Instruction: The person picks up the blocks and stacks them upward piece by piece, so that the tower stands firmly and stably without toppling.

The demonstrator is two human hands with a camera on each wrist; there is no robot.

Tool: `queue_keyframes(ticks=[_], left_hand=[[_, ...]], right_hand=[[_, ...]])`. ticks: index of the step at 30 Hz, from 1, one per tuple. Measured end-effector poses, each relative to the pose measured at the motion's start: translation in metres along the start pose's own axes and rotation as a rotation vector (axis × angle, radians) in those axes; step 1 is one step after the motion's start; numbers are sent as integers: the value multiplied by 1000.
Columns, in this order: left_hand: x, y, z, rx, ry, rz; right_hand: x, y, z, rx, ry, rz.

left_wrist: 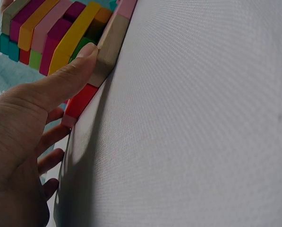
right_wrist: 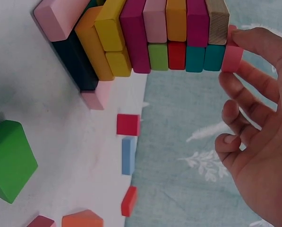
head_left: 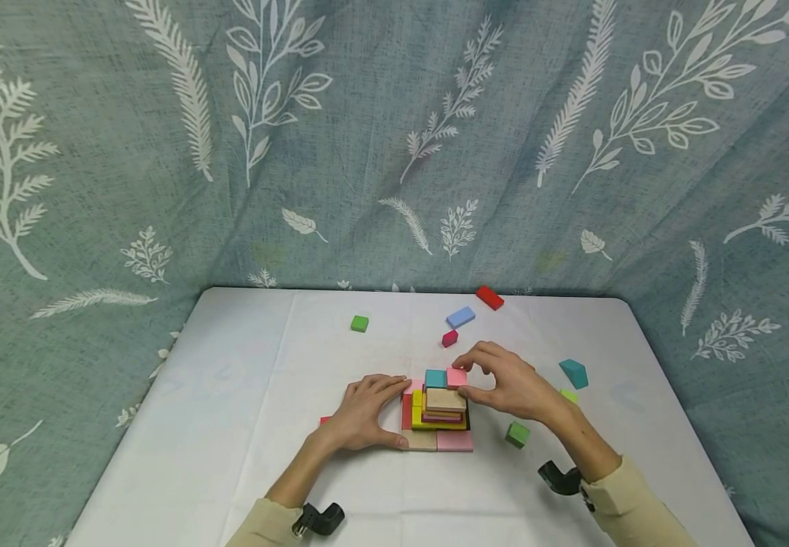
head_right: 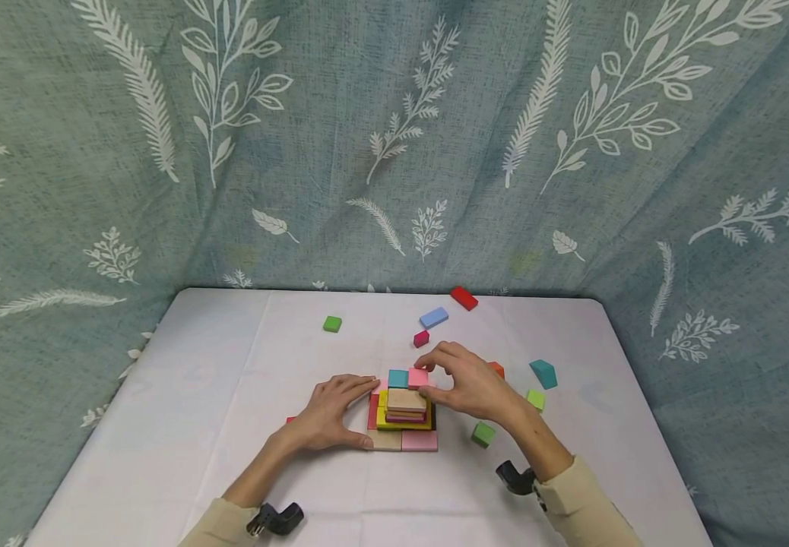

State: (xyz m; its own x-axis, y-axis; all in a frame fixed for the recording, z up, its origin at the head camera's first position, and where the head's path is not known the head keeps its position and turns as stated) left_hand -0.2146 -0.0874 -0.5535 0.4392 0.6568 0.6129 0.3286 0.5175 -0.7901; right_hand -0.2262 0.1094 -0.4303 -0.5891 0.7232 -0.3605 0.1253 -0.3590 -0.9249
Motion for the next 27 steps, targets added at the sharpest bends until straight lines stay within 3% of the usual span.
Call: queue_keyframes(ticks=[7, 14, 19, 27], left_hand=[[1, -1, 0, 9, 15, 3], [1, -2, -1, 8, 13, 0], [-1, 0, -1, -4, -1, 0], [-2, 1, 0, -14, -8, -8]], right_hand=[[15, -13, -6, 31, 9, 68], [69, -29, -29, 50, 115, 100], [111, -24, -50, 17, 197, 91], [161, 4, -77, -78, 341, 122]])
Point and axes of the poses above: each hand's wrist, its own z-axis towards the middle knuckle, its own y-axis out of the palm, x = y × z, the point moved 10 cm from there along z, towards the middle knuckle, and after that the axes turned 9 degrees about -z, right-handed, at the moved point
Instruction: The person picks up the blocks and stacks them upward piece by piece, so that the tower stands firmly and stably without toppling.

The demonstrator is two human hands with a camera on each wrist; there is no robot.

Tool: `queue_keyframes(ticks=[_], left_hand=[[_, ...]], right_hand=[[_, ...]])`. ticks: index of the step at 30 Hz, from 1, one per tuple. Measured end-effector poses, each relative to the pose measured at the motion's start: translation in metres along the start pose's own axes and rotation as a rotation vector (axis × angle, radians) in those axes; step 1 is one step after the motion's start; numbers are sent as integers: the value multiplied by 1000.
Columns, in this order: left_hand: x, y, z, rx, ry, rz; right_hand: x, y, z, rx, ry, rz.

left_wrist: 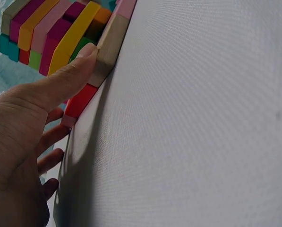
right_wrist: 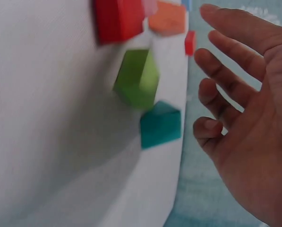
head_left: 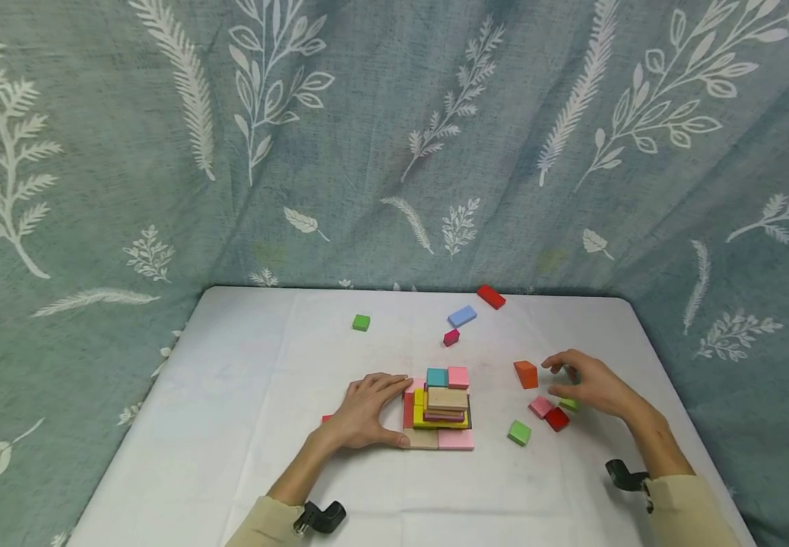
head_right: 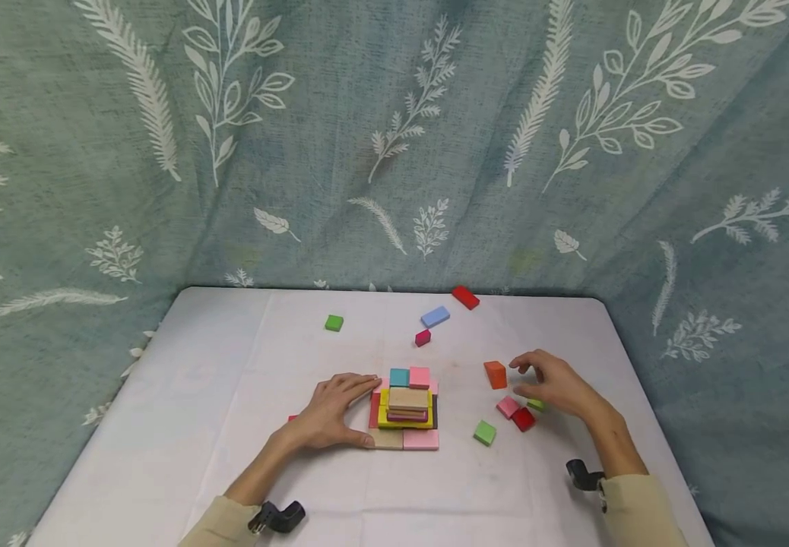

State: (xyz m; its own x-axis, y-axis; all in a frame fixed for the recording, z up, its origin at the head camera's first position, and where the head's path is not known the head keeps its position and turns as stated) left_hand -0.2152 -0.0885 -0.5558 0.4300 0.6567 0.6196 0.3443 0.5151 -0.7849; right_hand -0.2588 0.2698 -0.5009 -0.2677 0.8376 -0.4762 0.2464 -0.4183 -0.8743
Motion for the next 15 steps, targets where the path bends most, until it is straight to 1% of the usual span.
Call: queue_keyframes(ticks=[3, 8, 12, 15], left_hand=[[1, 0, 0, -1, 1, -1], [3, -2, 0, 3, 4, 1], [4, -3, 0, 9, 11, -2], [3, -2, 0, 6, 7, -2]], right_hand=[[14, 4, -6, -31, 29, 13], [27, 2, -19, -69, 38, 78], [38, 8, -26, -139, 70, 118], [42, 15, -28, -192, 65, 145]])
Point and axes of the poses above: each hand's wrist, its own z-axis towards the middle knuckle, its own y-axis out of the palm, x = y × z, the point moved 10 cm from there along z, towards the middle knuckle, and after that the axes turned 9 degrees about -z, right-handed, at the moved point
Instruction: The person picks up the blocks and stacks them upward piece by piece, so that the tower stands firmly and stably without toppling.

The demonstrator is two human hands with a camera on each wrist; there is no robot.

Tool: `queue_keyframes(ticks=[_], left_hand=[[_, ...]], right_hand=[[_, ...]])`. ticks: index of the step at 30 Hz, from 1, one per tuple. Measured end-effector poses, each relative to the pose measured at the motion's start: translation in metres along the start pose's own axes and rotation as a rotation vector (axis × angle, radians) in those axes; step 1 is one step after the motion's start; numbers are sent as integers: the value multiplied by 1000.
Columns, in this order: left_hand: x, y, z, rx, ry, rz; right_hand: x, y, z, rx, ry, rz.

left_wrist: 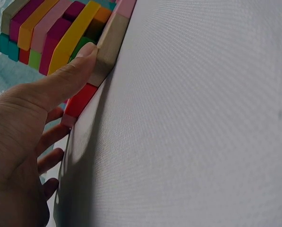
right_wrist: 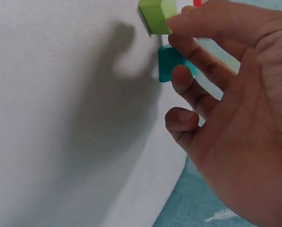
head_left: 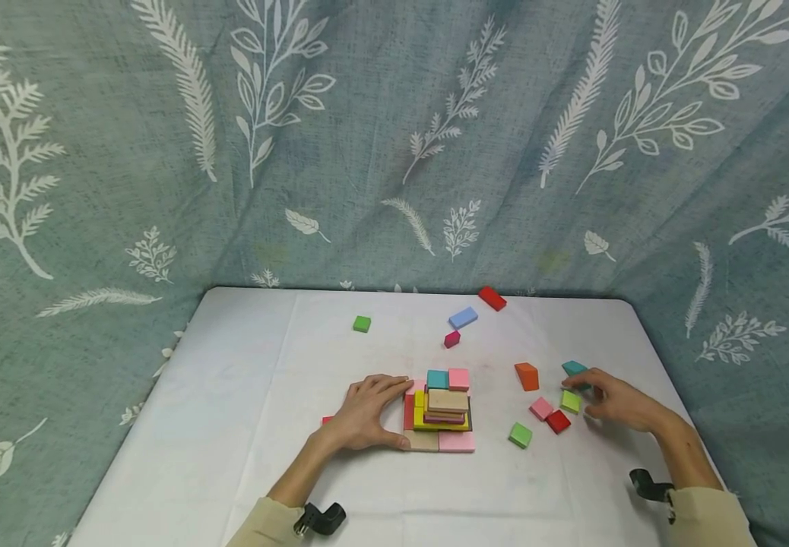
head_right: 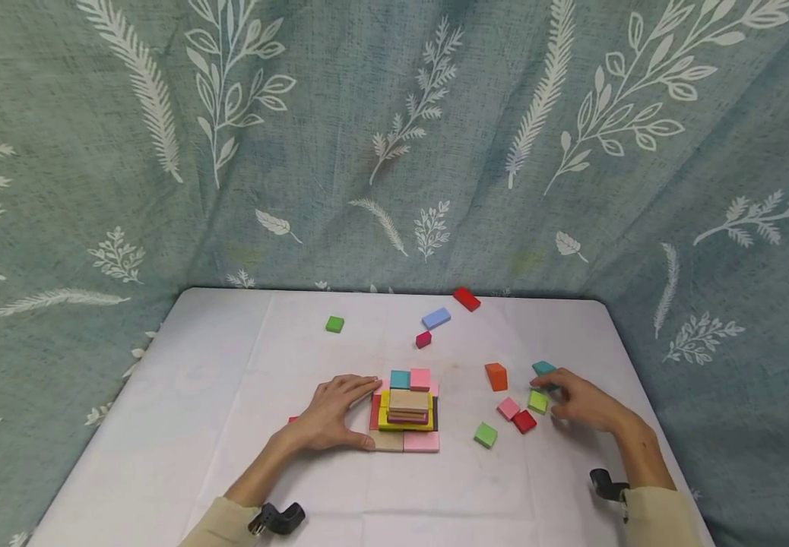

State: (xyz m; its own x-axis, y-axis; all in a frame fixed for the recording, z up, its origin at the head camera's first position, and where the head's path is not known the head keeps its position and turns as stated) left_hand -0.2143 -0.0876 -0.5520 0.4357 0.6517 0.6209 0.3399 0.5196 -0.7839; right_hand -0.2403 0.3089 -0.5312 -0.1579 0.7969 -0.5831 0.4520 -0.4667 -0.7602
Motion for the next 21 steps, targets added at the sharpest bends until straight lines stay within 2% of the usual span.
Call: queue_keyframes(ticks=[6, 15, 21], left_hand=[[0, 0, 0, 1, 2, 1], [4, -2, -1, 4, 13, -13], [3, -2, 0, -1, 7, -17]], right_hand=[[3, 5, 4, -9, -35, -19], [6, 5, 8, 87, 15, -112], [-14, -7, 11, 151, -4, -149]])
Point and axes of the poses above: each hand's wrist, its own z-axis towards the middle knuckle, its own y-axis out of the palm, x = y × z, the point moved 10 cm from there along z, towards the middle knuckle, and after that the axes turned 9 degrees about -z, right-handed, at the moved point
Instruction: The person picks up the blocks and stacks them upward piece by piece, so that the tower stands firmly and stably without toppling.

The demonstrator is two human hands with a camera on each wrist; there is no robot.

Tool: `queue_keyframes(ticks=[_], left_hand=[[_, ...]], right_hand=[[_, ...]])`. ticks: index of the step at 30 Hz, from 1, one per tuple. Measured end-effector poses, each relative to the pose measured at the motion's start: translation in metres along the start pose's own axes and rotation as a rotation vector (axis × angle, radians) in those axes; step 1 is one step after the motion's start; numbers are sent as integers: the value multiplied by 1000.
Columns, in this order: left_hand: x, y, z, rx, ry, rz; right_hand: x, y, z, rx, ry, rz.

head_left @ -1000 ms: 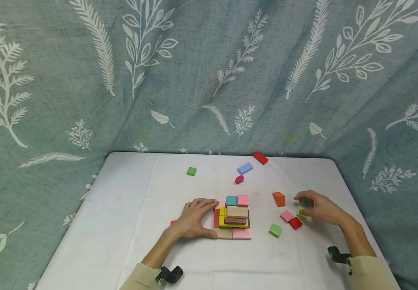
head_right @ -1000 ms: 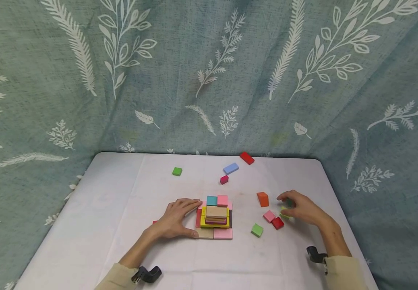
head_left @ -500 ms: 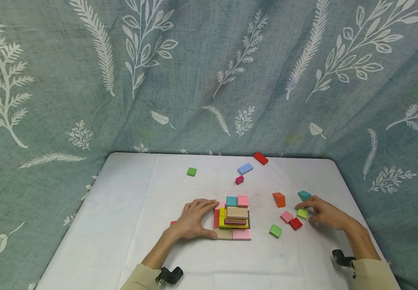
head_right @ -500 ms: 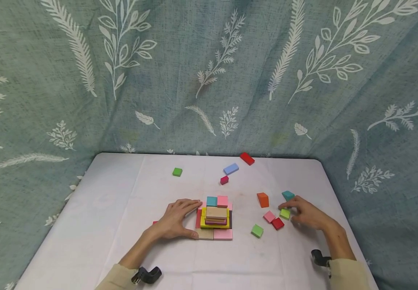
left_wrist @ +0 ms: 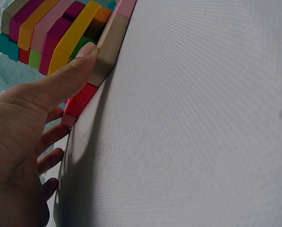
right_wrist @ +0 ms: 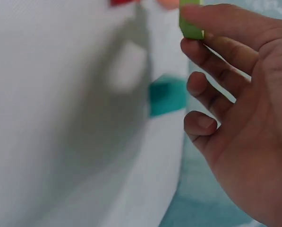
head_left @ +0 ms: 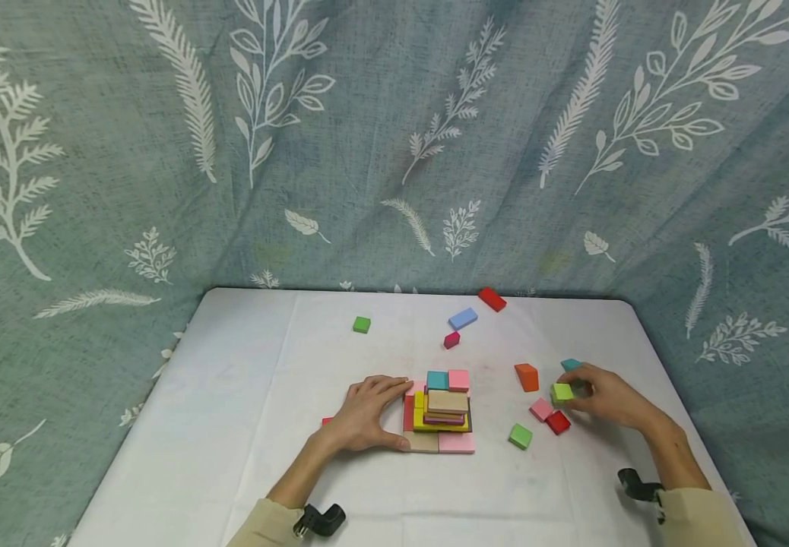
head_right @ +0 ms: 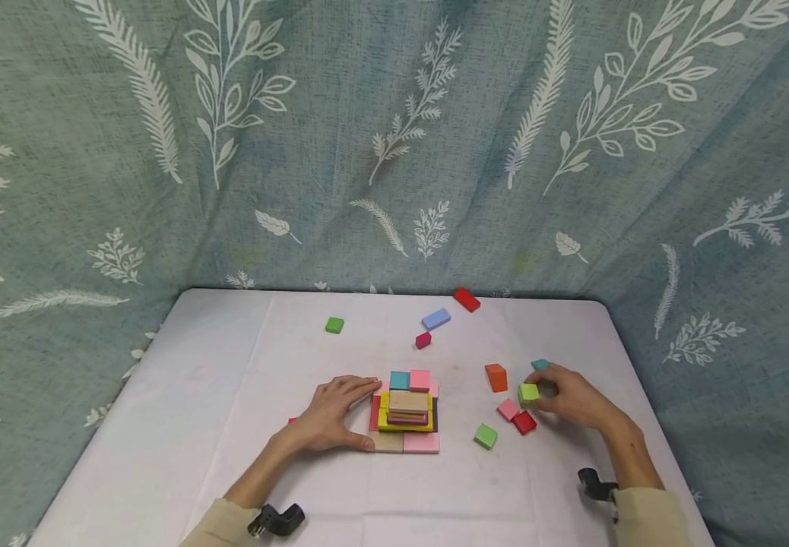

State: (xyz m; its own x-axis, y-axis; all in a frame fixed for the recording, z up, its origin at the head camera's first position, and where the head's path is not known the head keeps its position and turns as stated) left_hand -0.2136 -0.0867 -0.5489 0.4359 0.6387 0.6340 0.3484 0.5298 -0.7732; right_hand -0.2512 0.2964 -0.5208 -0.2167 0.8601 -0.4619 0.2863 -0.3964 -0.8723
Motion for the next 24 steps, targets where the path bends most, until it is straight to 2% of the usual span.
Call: queue_keyframes(ticks=[5, 14, 19, 24], left_hand=[[-2, 1, 0, -1, -3, 0], [-6, 2, -1, 3, -5, 17], [-4, 1, -1, 4, 0, 17], [-3, 1, 0, 0, -8, 14]], right_hand=[[-42, -15, 4, 63, -90, 33], [-154, -33, 9, 260, -376, 66], [-204, -22, 11, 266, -468, 46], [-231, -10, 16, 241, -496, 12]])
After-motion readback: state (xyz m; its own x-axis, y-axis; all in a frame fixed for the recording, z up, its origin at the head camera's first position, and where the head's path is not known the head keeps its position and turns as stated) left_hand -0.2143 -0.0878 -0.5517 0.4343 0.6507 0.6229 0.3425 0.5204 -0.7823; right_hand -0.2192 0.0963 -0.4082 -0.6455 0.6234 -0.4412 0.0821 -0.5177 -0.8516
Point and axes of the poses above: each hand's wrist, its own z-axis towards the middle knuckle, its own y-axis out of the palm, x = y × z, the point moved 10 cm from there along z, towards the middle knuckle, and after that the axes turned 9 degrees about -z, right-handed, at the moved point
